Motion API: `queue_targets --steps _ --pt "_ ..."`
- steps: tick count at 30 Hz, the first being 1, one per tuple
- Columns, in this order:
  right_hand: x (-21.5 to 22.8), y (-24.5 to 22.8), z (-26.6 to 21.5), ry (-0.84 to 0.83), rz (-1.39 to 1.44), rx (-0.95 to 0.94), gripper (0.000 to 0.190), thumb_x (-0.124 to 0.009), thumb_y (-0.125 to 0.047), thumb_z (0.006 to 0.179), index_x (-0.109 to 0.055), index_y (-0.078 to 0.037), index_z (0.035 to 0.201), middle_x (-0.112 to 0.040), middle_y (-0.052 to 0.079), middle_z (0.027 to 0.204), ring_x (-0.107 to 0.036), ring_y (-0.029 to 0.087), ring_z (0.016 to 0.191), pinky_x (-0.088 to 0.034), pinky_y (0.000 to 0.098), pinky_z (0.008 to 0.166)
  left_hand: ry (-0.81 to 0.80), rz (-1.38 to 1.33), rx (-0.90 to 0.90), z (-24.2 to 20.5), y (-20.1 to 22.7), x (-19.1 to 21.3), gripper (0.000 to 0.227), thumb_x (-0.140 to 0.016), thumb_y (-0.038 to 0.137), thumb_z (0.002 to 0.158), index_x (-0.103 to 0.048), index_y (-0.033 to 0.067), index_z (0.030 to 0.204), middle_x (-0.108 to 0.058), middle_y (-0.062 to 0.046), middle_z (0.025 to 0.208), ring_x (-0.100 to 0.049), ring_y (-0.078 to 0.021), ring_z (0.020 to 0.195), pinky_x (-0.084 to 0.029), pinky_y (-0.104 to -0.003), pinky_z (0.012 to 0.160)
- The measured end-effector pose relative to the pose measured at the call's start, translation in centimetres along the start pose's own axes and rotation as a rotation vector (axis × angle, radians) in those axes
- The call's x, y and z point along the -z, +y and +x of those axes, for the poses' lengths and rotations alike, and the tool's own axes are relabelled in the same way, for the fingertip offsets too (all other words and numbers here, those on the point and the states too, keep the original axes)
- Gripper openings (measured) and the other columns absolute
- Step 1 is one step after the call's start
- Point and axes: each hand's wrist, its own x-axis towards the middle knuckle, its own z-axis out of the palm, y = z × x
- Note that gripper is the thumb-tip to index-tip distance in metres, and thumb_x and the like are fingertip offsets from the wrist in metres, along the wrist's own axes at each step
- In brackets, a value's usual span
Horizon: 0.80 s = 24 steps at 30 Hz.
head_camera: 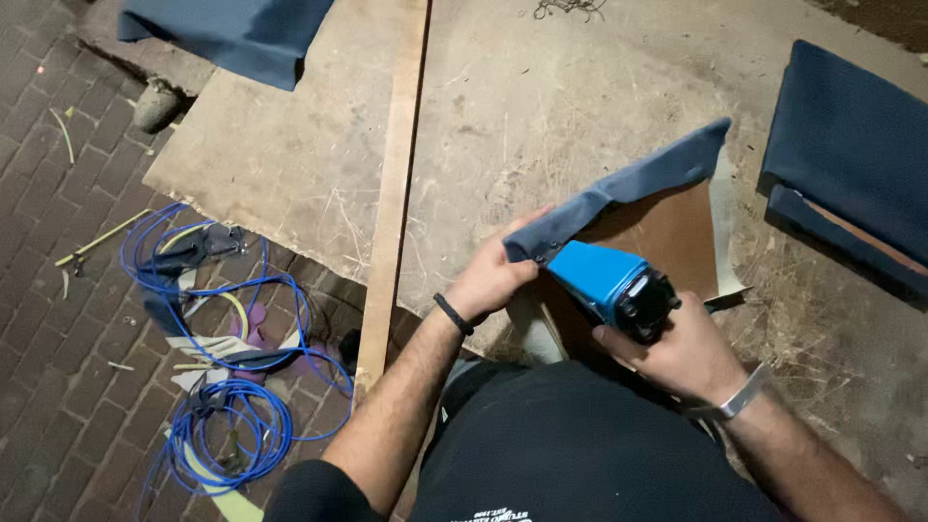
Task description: The person staples dark blue fabric onto rectangular wooden panels using a pneumatic staple gun. They fold and pull the fabric taut along each edge, then trim excess fabric with scissors. Completed panels are stacked on the workbench.
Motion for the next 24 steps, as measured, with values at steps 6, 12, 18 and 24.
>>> queue_targets --steps 6,12,18,24 --pt "-0.3 4.6 -0.4 0.052 0.111 -0.103 0.062 -0.084 -0.040 0.070 -0.062 -0.009 0.119 -0.075 0.009 0.091 -0.077 0.020 0.078 -0.067 0.0338 0.062 -0.012 -0.063 0.083 0.5 -0.9 0.5 0.076 -0.067 0.000 0.087 -0.039 0.0062 0.158 -0.057 -0.006 0.147 -0.054 -0.0137 0.129 -0.044 -0.028 0.110" --pt "-1.0 15.5 -3.3 0.470 -0.093 -0.364 0.068 -0.083 -0.040 0.077 -0.066 -0.007 0.133 -0.076 0.020 0.109 -0.074 0.032 0.099 -0.057 0.0458 0.087 0.065 -0.067 0.184 0.5 -0.8 1.5 0.082 -0.076 0.010 0.087 -0.039 0.0089 0.160 -0.057 -0.011 0.148 -0.054 -0.0161 0.126 -0.044 -0.031 0.109" --pt "-5.0 26.1 -5.5 0.563 -0.336 -0.533 0.085 -0.080 -0.037 0.085 -0.048 -0.010 0.159 -0.068 0.029 0.117 -0.065 0.045 0.109 -0.053 0.0500 0.093 0.048 -0.161 0.169 0.3 0.1 1.4 0.085 -0.078 0.018 0.082 -0.042 0.0092 0.158 -0.051 -0.007 0.158 -0.049 -0.0170 0.140 -0.036 -0.033 0.117" --pt "-5.8 29.1 -5.7 0.534 -0.245 -0.667 0.092 -0.082 -0.037 0.079 -0.046 -0.015 0.161 -0.067 0.027 0.120 -0.065 0.045 0.112 -0.053 0.0503 0.095 0.200 -0.086 0.199 0.4 -2.6 2.6 0.074 -0.080 0.017 0.079 -0.054 0.0034 0.148 -0.060 -0.010 0.146 -0.055 -0.0194 0.132 -0.040 -0.035 0.114"
